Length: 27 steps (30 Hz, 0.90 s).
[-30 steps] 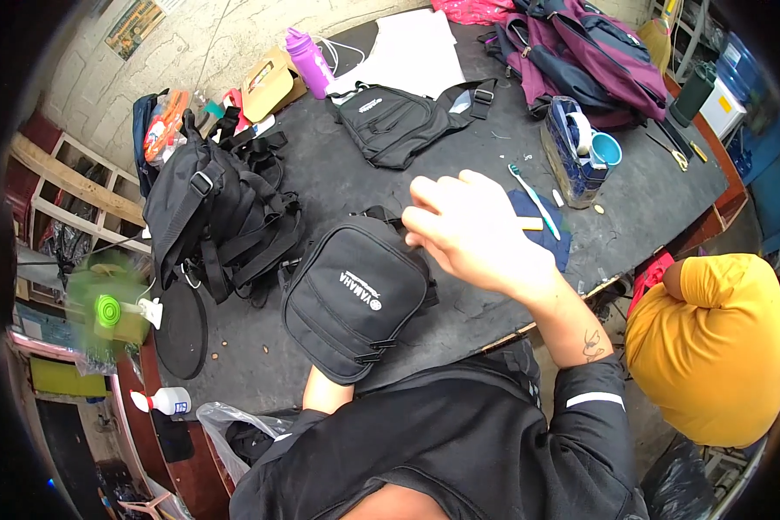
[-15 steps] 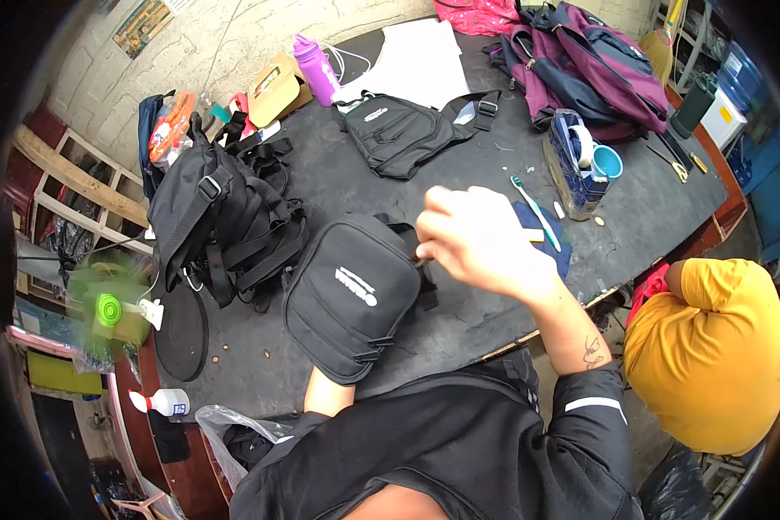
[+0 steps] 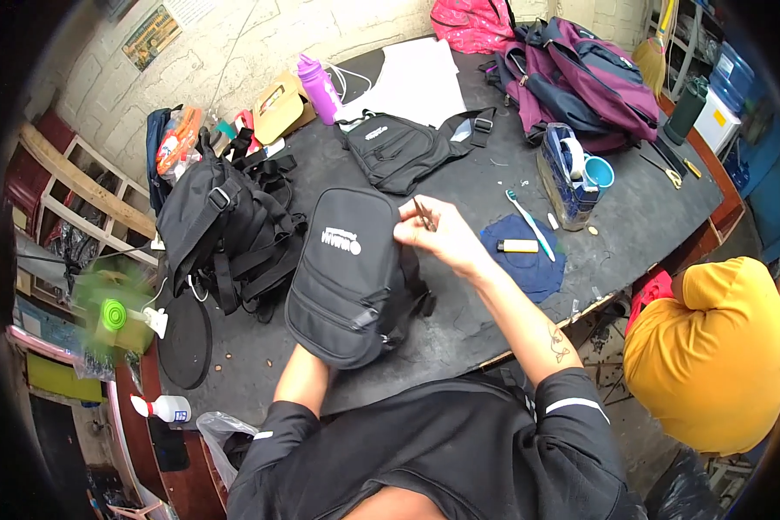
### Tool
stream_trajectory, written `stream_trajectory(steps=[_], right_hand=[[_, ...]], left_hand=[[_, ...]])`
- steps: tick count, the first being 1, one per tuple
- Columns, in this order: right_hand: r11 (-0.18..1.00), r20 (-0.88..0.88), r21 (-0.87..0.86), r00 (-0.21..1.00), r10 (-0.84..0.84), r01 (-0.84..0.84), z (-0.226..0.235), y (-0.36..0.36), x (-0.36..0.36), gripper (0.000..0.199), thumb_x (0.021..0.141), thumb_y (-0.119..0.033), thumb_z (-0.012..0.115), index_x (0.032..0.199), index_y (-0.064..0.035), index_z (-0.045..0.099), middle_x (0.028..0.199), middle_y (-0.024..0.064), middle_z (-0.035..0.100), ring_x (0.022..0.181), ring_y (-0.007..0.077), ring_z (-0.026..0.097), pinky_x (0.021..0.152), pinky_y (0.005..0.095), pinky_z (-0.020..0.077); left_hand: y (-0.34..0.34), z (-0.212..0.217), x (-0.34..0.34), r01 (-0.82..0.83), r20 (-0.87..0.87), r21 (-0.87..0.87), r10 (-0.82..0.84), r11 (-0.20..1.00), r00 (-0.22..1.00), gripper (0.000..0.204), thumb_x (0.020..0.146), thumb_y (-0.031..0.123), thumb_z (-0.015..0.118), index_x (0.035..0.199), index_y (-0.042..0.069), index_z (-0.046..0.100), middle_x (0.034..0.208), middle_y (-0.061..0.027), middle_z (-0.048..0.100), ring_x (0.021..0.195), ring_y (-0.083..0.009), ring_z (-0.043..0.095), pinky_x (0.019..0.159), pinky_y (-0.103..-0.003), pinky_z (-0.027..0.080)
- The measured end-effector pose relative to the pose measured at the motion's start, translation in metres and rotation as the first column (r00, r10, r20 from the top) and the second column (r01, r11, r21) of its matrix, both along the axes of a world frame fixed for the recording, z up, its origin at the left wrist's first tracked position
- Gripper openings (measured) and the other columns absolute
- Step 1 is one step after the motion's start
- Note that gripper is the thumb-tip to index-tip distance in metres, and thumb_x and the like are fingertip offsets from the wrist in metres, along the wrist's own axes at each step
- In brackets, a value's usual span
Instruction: Inspecting, trimming loose threads, and organizing black bags on a workbench.
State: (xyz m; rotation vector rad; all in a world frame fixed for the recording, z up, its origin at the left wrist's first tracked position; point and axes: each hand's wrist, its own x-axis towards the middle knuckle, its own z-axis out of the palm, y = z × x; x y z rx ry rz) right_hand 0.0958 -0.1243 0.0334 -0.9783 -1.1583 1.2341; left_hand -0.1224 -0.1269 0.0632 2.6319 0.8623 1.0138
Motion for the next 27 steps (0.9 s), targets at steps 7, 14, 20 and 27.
stream_trajectory(steps=[7,14,20,27], right_hand=[[0.946,0.343,0.308,0.915,-0.214,0.106,0.047,0.045,0.030,0.020,0.093,-0.023,0.063,0.088,-0.0031,0.064,0.075,-0.0074,0.055,0.072,0.0015,0.048,0.066,0.0193,0.0402],[0.981,0.200,0.160,0.977,0.077,-0.110,0.046,0.055,0.030,0.028,0.097,-0.031,0.058,0.089,-0.0049,0.063,0.077,-0.0113,0.051,0.074,-0.0003,0.043,0.068,0.0191,0.0384],[0.976,0.079,0.099,0.980,0.184,-0.192,0.019,0.057,0.026,0.030,0.100,-0.030,0.054,0.099,-0.0020,0.065,0.089,-0.0071,0.062,0.083,0.0013,0.051,0.075,0.0206,0.0439],[0.990,0.026,0.070,0.993,0.117,-0.119,-0.010,0.048,0.028,0.031,0.101,-0.034,0.051,0.093,-0.0061,0.063,0.084,-0.0094,0.059,0.078,-0.0003,0.049,0.072,0.0196,0.0432]], left_hand=[[0.028,0.004,-0.006,0.081,0.178,-0.076,-0.067,0.994,0.982,0.016,0.083,0.020,0.055,0.094,0.009,0.057,0.090,-0.0080,0.057,0.087,-0.0240,0.057,0.073,-0.039,0.044],[0.023,-0.007,0.018,0.160,0.376,-0.143,-0.096,0.977,0.922,0.018,0.084,0.020,0.055,0.097,0.008,0.057,0.093,-0.0084,0.057,0.089,-0.0243,0.056,0.076,-0.039,0.044],[0.014,-0.026,0.014,0.240,0.527,-0.201,-0.101,0.950,0.844,0.020,0.084,0.020,0.055,0.099,0.008,0.057,0.096,-0.0087,0.057,0.092,-0.0246,0.056,0.078,-0.039,0.044],[0.030,-0.029,0.011,0.342,0.672,-0.270,-0.079,0.900,0.737,0.022,0.085,0.021,0.055,0.102,0.007,0.057,0.099,-0.0091,0.057,0.094,-0.0250,0.056,0.080,-0.039,0.044]])
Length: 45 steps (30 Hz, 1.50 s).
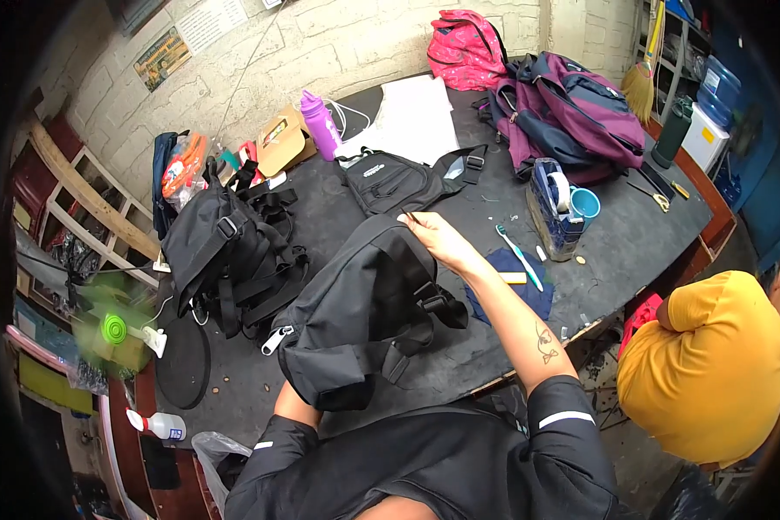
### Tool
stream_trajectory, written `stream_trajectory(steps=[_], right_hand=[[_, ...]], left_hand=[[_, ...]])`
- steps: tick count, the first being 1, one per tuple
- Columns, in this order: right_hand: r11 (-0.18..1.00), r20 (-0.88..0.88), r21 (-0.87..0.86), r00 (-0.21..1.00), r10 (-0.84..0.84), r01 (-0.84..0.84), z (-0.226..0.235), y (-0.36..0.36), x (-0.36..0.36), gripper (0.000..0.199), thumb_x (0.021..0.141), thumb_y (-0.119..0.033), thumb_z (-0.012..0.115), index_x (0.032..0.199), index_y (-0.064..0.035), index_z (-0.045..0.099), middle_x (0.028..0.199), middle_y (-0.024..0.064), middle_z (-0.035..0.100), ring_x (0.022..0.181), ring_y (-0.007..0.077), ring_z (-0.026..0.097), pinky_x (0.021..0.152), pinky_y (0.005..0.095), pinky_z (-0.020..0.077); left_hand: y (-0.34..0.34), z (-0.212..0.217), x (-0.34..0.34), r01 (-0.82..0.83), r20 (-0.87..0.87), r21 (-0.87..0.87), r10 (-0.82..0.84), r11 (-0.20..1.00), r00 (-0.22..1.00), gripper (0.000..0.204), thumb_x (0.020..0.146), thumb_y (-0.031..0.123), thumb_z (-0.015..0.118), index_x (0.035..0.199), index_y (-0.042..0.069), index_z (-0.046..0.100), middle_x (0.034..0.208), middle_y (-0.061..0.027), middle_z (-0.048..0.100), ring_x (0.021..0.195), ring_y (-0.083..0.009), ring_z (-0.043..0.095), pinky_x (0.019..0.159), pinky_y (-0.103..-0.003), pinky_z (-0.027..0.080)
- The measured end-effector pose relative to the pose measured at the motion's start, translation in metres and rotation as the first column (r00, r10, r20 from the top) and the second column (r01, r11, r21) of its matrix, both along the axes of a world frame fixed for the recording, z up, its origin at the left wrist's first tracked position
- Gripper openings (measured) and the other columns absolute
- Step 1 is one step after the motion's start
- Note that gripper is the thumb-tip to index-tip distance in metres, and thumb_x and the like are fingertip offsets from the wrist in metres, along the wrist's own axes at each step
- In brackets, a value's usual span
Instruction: Inspecting, trimming loose threads, and organizing black bags on a workbench.
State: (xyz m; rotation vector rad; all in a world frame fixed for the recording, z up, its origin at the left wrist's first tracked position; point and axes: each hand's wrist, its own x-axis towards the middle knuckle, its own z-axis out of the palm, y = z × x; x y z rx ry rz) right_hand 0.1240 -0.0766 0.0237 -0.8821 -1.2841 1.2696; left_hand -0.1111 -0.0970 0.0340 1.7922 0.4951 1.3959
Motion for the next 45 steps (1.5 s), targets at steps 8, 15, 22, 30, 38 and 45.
stream_trajectory(steps=[8,15,22,30,38,45], right_hand=[[0.980,-0.240,-0.194,0.966,-0.099,0.052,-0.010,-0.019,-0.004,0.055,0.097,-0.056,0.042,0.093,-0.0035,0.059,0.069,-0.0001,0.056,0.044,0.0024,0.032,0.043,0.0208,0.0252],[0.944,-0.293,-0.067,0.898,-0.328,0.323,0.001,-0.027,-0.035,0.025,0.097,-0.035,0.057,0.083,-0.0148,0.057,0.066,-0.0123,0.044,0.051,-0.0017,0.030,0.044,0.0183,0.0198],[0.934,-0.395,-0.078,0.849,-0.350,0.349,0.017,-0.037,-0.047,0.022,0.093,-0.030,0.064,0.078,-0.0161,0.054,0.068,-0.0121,0.044,0.057,-0.0011,0.035,0.047,0.0190,0.0225],[0.940,-0.382,-0.064,0.862,-0.333,0.334,0.025,-0.040,-0.061,0.028,0.096,-0.030,0.060,0.075,-0.0155,0.049,0.067,-0.0112,0.042,0.058,0.0000,0.034,0.050,0.0198,0.0255],[0.800,-0.260,0.112,0.795,-0.549,0.589,0.024,-0.019,-0.075,0.034,0.097,-0.033,0.058,0.075,-0.0093,0.049,0.072,-0.0087,0.039,0.068,0.0041,0.032,0.060,0.0231,0.0294],[0.675,-0.435,-0.448,0.517,-0.737,0.586,-0.026,0.032,0.009,0.040,0.090,-0.047,0.062,0.080,-0.0093,0.055,0.065,-0.0054,0.045,0.050,0.0112,0.042,0.045,0.0281,0.0314]], left_hand=[[-0.039,-0.020,-0.014,0.091,0.188,-0.138,-0.064,0.986,0.980,0.025,0.086,0.021,0.055,0.105,0.006,0.056,0.103,-0.0095,0.057,0.098,-0.0254,0.055,0.083,-0.040,0.044],[-0.023,-0.047,0.000,0.203,0.361,-0.251,-0.103,0.946,0.927,0.027,0.087,0.022,0.055,0.108,0.006,0.056,0.106,-0.0099,0.057,0.100,-0.0257,0.055,0.086,-0.040,0.044],[-0.025,-0.071,-0.016,0.312,0.516,-0.334,-0.105,0.889,0.850,0.029,0.087,0.022,0.055,0.111,0.005,0.056,0.110,-0.0103,0.057,0.103,-0.0260,0.055,0.088,-0.040,0.044],[-0.025,-0.083,-0.025,0.442,0.674,-0.410,-0.061,0.798,0.736,0.032,0.088,0.022,0.055,0.115,0.005,0.056,0.114,-0.0107,0.057,0.106,-0.0264,0.054,0.091,-0.040,0.044],[-0.009,-0.080,-0.021,0.577,0.800,-0.436,0.003,0.691,0.601,0.034,0.089,0.023,0.055,0.118,0.004,0.055,0.117,-0.0111,0.057,0.109,-0.0268,0.054,0.094,-0.040,0.044],[0.022,-0.090,0.014,0.681,0.872,-0.446,0.112,0.580,0.476,0.037,0.090,0.023,0.055,0.121,0.004,0.055,0.121,-0.0115,0.057,0.112,-0.0272,0.054,0.096,-0.041,0.044]])
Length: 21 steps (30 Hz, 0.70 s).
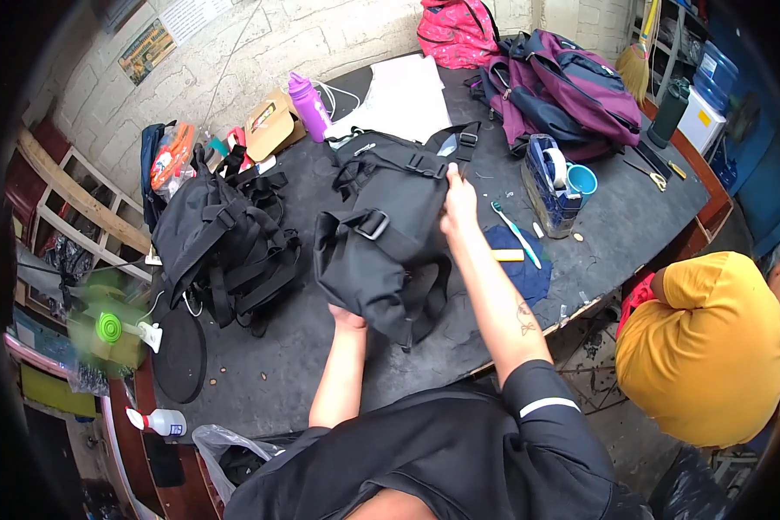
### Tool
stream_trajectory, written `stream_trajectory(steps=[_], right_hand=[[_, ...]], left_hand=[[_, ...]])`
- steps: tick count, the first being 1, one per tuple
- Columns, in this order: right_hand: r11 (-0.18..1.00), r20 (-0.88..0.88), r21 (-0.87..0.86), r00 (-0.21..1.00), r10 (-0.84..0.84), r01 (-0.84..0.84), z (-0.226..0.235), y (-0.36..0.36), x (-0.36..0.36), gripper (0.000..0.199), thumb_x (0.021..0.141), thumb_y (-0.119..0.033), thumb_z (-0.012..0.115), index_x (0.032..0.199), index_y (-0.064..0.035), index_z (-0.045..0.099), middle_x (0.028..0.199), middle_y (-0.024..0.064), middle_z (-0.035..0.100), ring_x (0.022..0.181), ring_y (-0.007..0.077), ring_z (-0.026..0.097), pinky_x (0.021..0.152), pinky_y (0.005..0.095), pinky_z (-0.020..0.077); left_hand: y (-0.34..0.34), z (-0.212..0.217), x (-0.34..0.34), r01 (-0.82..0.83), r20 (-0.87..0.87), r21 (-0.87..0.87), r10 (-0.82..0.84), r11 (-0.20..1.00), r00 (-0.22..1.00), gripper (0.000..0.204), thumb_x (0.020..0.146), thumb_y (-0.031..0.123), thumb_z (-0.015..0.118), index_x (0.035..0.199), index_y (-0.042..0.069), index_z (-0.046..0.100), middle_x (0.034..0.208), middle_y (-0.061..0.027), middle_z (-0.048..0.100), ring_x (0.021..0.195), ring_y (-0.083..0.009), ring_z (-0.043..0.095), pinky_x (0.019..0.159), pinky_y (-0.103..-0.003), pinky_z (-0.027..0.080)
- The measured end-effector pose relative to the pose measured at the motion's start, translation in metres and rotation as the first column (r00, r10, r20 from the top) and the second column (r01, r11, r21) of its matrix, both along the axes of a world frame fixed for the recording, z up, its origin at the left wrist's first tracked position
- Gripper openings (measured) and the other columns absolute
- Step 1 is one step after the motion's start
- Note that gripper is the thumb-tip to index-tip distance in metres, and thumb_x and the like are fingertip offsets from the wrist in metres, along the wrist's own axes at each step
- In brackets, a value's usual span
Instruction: Inspecting, trimming loose threads, and organizing black bags on a workbench.
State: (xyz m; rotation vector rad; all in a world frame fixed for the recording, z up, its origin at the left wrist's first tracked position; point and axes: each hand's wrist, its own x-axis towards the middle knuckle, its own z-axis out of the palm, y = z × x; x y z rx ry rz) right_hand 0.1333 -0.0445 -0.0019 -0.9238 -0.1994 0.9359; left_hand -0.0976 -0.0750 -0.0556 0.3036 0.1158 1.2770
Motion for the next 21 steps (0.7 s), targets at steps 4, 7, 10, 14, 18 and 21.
stream_trajectory(steps=[4,7,10,14,18,21], right_hand=[[0.885,0.870,-0.410,0.388,0.305,0.223,-0.063,-0.028,0.044,0.054,0.080,-0.051,0.068,0.099,-0.0012,0.057,0.078,0.0087,0.057,0.080,0.0281,0.061,0.072,0.0407,0.0472],[0.856,0.906,-0.199,-0.243,0.346,0.477,-0.080,-0.058,0.022,0.057,0.068,-0.033,0.080,0.112,-0.0048,0.055,0.111,0.0190,0.050,0.115,0.0372,0.045,0.095,0.0486,0.0364],[0.961,0.838,-0.134,-0.490,0.240,0.242,-0.054,-0.079,-0.029,0.057,0.070,-0.031,0.078,0.115,-0.0031,0.055,0.112,0.0195,0.050,0.115,0.0381,0.045,0.098,0.0495,0.0350],[0.427,0.824,-0.531,-0.327,0.463,-0.732,0.022,-0.084,-0.052,0.060,0.083,-0.044,0.065,0.119,0.0022,0.055,0.120,0.0186,0.054,0.114,0.0353,0.051,0.096,0.0489,0.0399],[0.386,0.293,0.679,0.713,0.637,-0.624,0.072,-0.036,-0.018,0.075,0.095,-0.063,0.035,0.134,0.0001,0.043,0.114,0.0194,0.061,0.097,0.0292,0.063,0.091,0.0438,0.0488],[0.795,0.617,-0.317,0.524,0.587,-0.517,0.066,-0.004,-0.011,0.081,0.094,-0.068,0.026,0.110,0.0039,0.059,0.096,0.0175,0.067,0.094,0.0226,0.063,0.088,0.0352,0.0484]], left_hand=[[0.009,-0.015,-0.023,0.071,0.191,0.027,-0.075,0.997,0.979,0.043,0.090,0.026,0.056,0.127,0.003,0.051,0.128,-0.0115,0.053,0.119,-0.0277,0.049,0.102,-0.042,0.038],[0.022,-0.019,-0.040,0.133,0.495,0.273,-0.257,0.953,0.830,0.063,0.089,0.032,0.060,0.140,0.002,0.040,0.147,-0.0109,0.040,0.136,-0.0287,0.036,0.116,-0.045,0.023],[0.031,-0.013,-0.042,0.074,0.512,0.191,-0.164,0.979,0.843,0.063,0.087,0.030,0.065,0.138,0.003,0.042,0.143,-0.0105,0.045,0.133,-0.0300,0.040,0.115,-0.049,0.025],[0.040,0.016,-0.033,0.103,0.264,0.176,-0.148,0.979,0.953,0.055,0.091,0.032,0.059,0.134,0.001,0.047,0.138,-0.0110,0.051,0.128,-0.0285,0.047,0.112,-0.046,0.031],[0.030,0.057,-0.027,0.404,0.294,0.163,-0.435,0.900,0.851,0.051,0.099,0.037,0.035,0.129,-0.002,0.051,0.133,-0.0136,0.054,0.124,-0.0301,0.050,0.109,-0.046,0.035],[0.012,0.076,-0.015,0.287,0.136,0.099,-0.299,0.953,0.944,0.043,0.094,0.023,0.043,0.125,-0.005,0.052,0.130,-0.0138,0.056,0.121,-0.0304,0.052,0.110,-0.046,0.034]])
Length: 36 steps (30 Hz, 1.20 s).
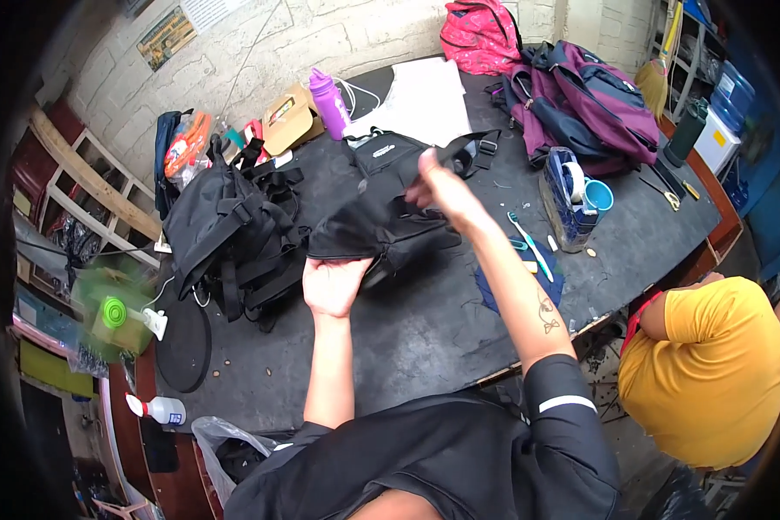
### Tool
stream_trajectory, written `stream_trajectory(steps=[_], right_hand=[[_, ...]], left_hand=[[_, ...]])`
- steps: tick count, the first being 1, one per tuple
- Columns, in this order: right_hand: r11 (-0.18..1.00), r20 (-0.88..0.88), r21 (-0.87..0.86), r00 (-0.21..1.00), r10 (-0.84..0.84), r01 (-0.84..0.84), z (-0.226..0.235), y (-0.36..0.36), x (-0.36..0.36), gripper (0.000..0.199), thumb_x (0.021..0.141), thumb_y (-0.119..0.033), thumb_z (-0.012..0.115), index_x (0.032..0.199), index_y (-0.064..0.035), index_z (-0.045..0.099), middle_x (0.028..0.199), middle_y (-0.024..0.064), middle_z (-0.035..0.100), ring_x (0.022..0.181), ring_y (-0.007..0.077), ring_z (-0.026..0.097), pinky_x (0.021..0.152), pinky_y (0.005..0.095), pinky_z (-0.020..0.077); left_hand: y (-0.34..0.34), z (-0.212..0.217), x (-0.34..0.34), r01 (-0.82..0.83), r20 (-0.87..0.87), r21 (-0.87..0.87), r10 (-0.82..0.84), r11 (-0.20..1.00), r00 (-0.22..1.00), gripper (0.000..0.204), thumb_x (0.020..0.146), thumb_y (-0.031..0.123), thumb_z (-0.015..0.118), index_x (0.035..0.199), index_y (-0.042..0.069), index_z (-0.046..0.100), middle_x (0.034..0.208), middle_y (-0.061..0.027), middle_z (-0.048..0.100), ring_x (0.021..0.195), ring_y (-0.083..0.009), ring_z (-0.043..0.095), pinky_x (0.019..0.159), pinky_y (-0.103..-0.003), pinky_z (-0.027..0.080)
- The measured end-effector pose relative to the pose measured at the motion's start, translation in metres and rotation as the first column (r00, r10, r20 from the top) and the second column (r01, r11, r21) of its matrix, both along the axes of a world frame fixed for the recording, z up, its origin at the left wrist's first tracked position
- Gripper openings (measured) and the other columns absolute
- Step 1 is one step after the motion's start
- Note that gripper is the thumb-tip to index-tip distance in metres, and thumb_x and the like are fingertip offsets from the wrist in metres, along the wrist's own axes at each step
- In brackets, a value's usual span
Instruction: Inspecting, trimming loose threads, and organizing black bags on a workbench.
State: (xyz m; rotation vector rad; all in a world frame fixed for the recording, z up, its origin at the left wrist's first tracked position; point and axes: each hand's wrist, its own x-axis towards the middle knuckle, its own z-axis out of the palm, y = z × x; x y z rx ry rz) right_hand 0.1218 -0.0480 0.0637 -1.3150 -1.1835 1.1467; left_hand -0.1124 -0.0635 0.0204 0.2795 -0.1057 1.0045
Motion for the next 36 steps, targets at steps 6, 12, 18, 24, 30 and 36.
stream_trajectory(steps=[6,12,18,24,30,36], right_hand=[[0.754,-0.619,0.489,0.434,0.655,-0.439,-0.020,0.009,-0.010,0.097,0.087,-0.077,0.014,0.131,0.0009,0.051,0.134,0.0178,0.054,0.124,0.0284,0.050,0.107,0.0401,0.0341],[0.781,-0.607,0.533,0.496,0.621,-0.325,-0.001,0.023,-0.010,0.084,0.097,-0.061,0.012,0.125,0.0057,0.055,0.130,0.0238,0.055,0.125,0.0317,0.049,0.111,0.0426,0.0308],[0.833,-0.603,0.503,0.596,0.530,-0.231,0.023,-0.004,-0.022,0.065,0.102,-0.049,0.032,0.121,0.0064,0.058,0.120,0.0211,0.062,0.114,0.0280,0.059,0.102,0.0399,0.0431],[0.891,-0.570,0.446,0.794,0.210,0.085,0.030,-0.028,-0.026,0.024,0.086,-0.011,0.071,0.105,0.0029,0.067,0.094,0.0087,0.070,0.081,0.0159,0.066,0.080,0.0303,0.0518],[0.904,-0.848,0.428,0.336,0.409,-0.021,-0.006,-0.035,0.001,0.042,0.093,-0.039,0.059,0.103,0.0019,0.063,0.081,0.0088,0.065,0.079,0.0227,0.063,0.085,0.0384,0.0503],[0.970,-0.947,0.241,0.224,0.228,0.028,-0.050,-0.048,-0.002,0.043,0.094,-0.037,0.057,0.113,0.0011,0.059,0.107,0.0116,0.065,0.105,0.0256,0.060,0.099,0.0419,0.0442]], left_hand=[[-0.001,0.014,0.008,0.036,-0.185,-0.023,-0.040,0.999,0.982,0.031,0.095,0.022,0.056,0.118,0.001,0.059,0.121,-0.0112,0.062,0.116,-0.0259,0.054,0.111,-0.043,0.032],[-0.005,0.009,0.020,0.043,-0.125,0.042,-0.037,0.998,0.991,0.033,0.101,0.027,0.046,0.120,0.003,0.059,0.120,-0.0110,0.063,0.118,-0.0244,0.054,0.106,-0.044,0.039],[-0.014,0.006,0.022,0.131,-0.060,0.060,-0.127,0.990,0.990,0.029,0.101,0.021,0.045,0.115,0.002,0.060,0.117,-0.0118,0.065,0.115,-0.0240,0.057,0.103,-0.044,0.041],[-0.013,0.008,0.019,-0.002,0.166,-0.499,0.099,0.867,0.981,0.056,0.091,0.037,0.063,0.119,-0.008,0.046,0.121,-0.0177,0.053,0.114,-0.0303,0.051,0.105,-0.042,0.039],[-0.011,0.027,0.009,0.093,0.373,0.157,-0.146,0.983,0.916,0.062,0.092,0.051,0.054,0.134,0.005,0.048,0.135,-0.0116,0.051,0.122,-0.0272,0.049,0.106,-0.046,0.038],[-0.003,0.045,0.004,-0.251,0.012,0.222,0.254,0.942,0.967,0.062,0.094,0.043,0.055,0.143,0.008,0.036,0.145,-0.0104,0.042,0.135,-0.0292,0.037,0.114,-0.052,0.021]])
